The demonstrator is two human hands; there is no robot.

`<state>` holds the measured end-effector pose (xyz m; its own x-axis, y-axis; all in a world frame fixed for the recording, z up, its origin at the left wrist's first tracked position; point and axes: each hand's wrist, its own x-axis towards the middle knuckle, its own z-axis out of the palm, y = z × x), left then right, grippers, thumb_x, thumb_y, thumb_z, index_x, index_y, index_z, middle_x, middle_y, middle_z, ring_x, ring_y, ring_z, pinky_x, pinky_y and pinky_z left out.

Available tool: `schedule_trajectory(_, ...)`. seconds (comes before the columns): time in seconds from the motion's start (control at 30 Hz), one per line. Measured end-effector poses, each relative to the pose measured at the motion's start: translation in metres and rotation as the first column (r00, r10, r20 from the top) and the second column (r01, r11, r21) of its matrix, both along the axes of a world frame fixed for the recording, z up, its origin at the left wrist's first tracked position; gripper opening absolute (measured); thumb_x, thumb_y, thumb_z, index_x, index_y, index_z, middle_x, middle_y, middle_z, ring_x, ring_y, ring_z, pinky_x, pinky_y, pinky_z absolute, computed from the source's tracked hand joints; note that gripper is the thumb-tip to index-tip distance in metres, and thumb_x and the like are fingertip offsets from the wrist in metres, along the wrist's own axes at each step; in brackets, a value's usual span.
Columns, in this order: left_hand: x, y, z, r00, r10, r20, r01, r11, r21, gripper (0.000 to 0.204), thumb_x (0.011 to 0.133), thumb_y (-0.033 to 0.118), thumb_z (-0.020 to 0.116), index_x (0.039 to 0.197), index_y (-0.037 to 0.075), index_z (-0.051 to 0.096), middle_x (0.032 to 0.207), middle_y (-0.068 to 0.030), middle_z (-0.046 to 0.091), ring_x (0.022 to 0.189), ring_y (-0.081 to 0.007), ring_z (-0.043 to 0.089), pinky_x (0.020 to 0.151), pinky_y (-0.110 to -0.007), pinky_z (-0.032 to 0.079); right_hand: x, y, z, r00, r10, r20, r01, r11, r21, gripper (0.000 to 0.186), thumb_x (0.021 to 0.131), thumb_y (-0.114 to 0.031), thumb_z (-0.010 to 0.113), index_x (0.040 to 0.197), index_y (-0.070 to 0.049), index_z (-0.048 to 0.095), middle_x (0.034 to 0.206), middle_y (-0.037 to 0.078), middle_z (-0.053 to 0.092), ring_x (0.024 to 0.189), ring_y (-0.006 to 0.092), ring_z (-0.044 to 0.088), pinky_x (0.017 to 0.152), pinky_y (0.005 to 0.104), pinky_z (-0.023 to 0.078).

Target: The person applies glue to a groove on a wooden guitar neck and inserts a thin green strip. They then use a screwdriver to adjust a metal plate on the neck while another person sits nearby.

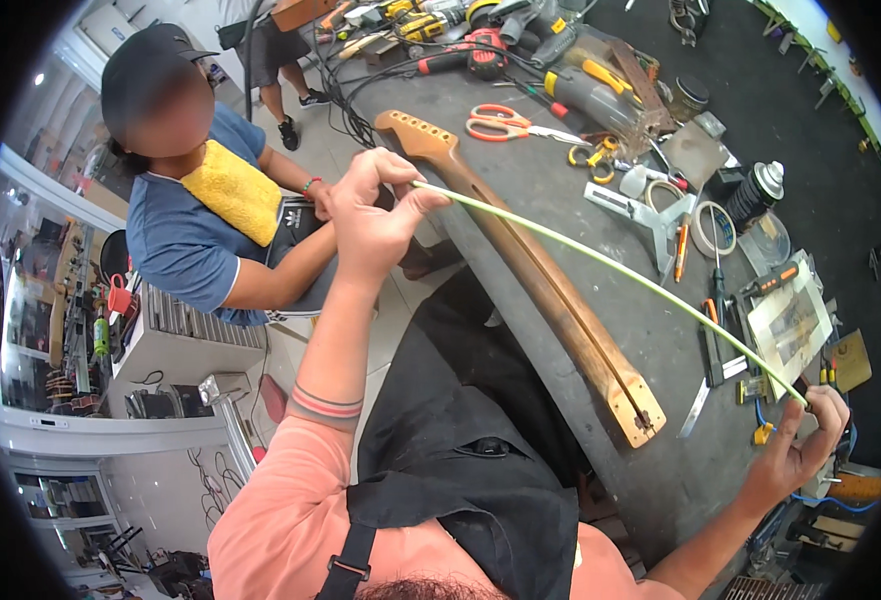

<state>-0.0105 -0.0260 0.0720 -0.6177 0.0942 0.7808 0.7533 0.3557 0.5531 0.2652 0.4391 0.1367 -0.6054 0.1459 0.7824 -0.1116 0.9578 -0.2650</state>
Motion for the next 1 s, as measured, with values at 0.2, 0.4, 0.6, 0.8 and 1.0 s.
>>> schedule_trajectory(0.2, 0.004, 0.015, 0.007, 0.991, 0.081, -0.106, -0.088, 0.994, -0.065, 0.038, 0.079, 0.016, 0.097, 0.088, 0.007, 0.061, 0.079, -0.0042, 0.072, 0.075, -0.0163, 0.066, 0.109, -0.046, 0.050, 0.008, 0.007, 0.008, 1.000, -0.009, -0.002, 0.009, 1.000, -0.021, 0.013, 0.107, -0.001, 0.065, 0.119, -0.002, 0.061, 0.121, 0.012, 0.063, 0.115, 0.0254, 0.059, 0.108, 0.0403, 0.045)
schedule_trajectory(0.4, -0.001, 0.003, 0.019, 0.989, -0.069, -0.127, 0.028, 0.954, -0.299, 0.035, 0.077, 0.012, 0.094, 0.083, 0.005, 0.061, 0.081, -0.0089, 0.072, 0.074, -0.0236, 0.069, 0.094, -0.045, 0.058, 0.014, 0.025, 0.024, 0.989, 0.113, 0.091, -0.105, 0.991, -0.081, 0.013, 0.104, 0.000, 0.067, 0.115, -0.002, 0.060, 0.119, 0.013, 0.061, 0.119, 0.0265, 0.057, 0.111, 0.0410, 0.042)
schedule_trajectory(0.6, -0.024, -0.002, 0.036, 0.941, -0.279, -0.193, 0.108, 0.786, -0.609, 0.027, 0.082, 0.002, 0.083, 0.083, 0.002, 0.056, 0.092, -0.0121, 0.071, 0.086, -0.0333, 0.071, 0.073, -0.041, 0.058, -0.002, 0.042, 0.037, 0.956, 0.088, 0.281, -0.130, 0.983, 0.133, 0.014, 0.096, 0.002, 0.071, 0.105, -0.003, 0.061, 0.118, 0.014, 0.062, 0.122, 0.0329, 0.057, 0.113, 0.0442, 0.041)
schedule_trajectory(0.8, -0.014, -0.006, 0.033, 0.958, -0.256, -0.130, 0.107, 0.738, -0.666, 0.031, 0.082, 0.012, 0.087, 0.087, 0.004, 0.058, 0.096, -0.0107, 0.070, 0.091, -0.0331, 0.069, 0.085, -0.045, 0.056, -0.006, 0.024, 0.035, 0.968, 0.101, 0.231, -0.137, 0.980, 0.143, 0.018, 0.093, -0.001, 0.075, 0.103, -0.004, 0.061, 0.114, 0.013, 0.063, 0.119, 0.0323, 0.058, 0.108, 0.0448, 0.042)
schedule_trajectory(1.0, 0.034, 0.012, 0.036, 0.959, -0.277, 0.055, 0.249, 0.737, -0.629, 0.022, 0.090, 0.018, 0.083, 0.097, 0.005, 0.067, 0.079, -0.0117, 0.064, 0.074, -0.0343, 0.061, 0.069, -0.043, 0.049, -0.027, -0.008, 0.046, 0.966, 0.105, 0.234, -0.165, 0.953, 0.253, 0.022, 0.085, 0.002, 0.077, 0.100, -0.004, 0.063, 0.111, 0.012, 0.067, 0.118, 0.0348, 0.061, 0.110, 0.0465, 0.041)
